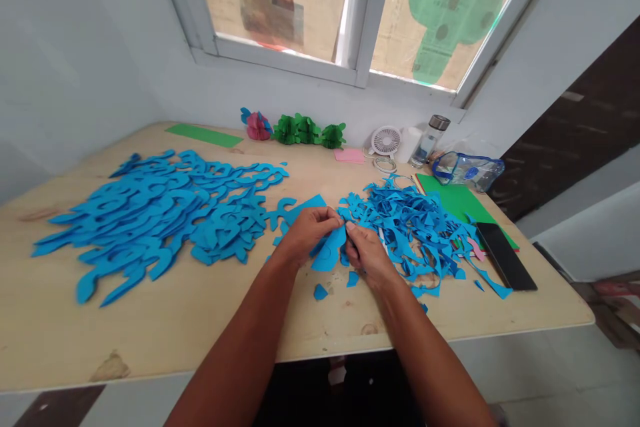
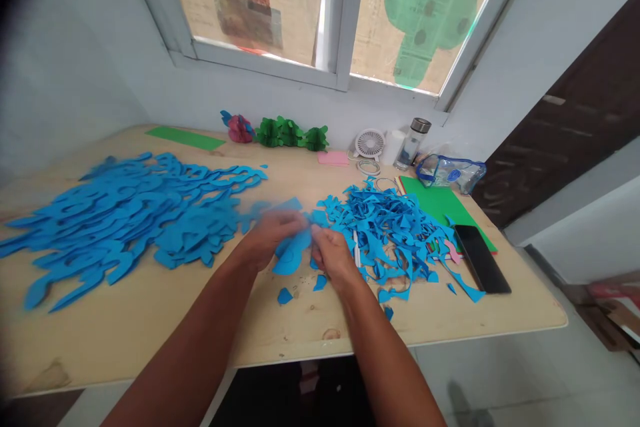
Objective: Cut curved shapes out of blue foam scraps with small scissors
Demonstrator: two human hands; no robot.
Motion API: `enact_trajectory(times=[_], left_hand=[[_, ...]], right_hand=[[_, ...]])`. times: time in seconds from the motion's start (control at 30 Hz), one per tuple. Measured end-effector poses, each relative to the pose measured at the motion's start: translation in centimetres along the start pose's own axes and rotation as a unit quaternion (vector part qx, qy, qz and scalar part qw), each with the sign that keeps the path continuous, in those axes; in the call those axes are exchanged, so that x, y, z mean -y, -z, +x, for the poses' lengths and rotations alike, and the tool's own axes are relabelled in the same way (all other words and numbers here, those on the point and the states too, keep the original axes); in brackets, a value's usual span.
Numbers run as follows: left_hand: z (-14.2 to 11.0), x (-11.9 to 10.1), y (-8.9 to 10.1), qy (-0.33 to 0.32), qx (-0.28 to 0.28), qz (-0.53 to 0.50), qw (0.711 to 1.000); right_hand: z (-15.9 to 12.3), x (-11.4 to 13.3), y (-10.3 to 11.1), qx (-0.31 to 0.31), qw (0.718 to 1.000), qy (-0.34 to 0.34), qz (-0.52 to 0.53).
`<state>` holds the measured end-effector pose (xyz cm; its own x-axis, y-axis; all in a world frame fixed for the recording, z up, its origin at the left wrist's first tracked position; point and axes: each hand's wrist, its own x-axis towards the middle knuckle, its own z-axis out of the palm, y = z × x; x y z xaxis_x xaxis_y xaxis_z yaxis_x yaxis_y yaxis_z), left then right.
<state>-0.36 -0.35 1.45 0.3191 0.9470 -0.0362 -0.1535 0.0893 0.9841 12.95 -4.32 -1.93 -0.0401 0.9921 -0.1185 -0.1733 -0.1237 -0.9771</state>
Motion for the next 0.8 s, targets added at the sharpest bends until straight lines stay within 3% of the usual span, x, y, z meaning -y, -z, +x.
enact_trajectory(times=[0.37,0.53,0.8], left_hand=[[-0.10,0.05,-0.03,0.002,0.013,0.020,1.000],[0.01,0.21,0.09,-0.011,-0.011,0.038,0.999],[0.04,0.08,-0.08,-0.014,-0.029,0.023,0.999]], right_hand=[[0.01,0.08,-0.09,-0.027,1.000,-0.006,0.002],[0.13,0.18,-0.19,-0.061,0.997,-0.007,0.041],[0.00,0.12,-0.34,-0.057,0.998,0.014,-0.006]])
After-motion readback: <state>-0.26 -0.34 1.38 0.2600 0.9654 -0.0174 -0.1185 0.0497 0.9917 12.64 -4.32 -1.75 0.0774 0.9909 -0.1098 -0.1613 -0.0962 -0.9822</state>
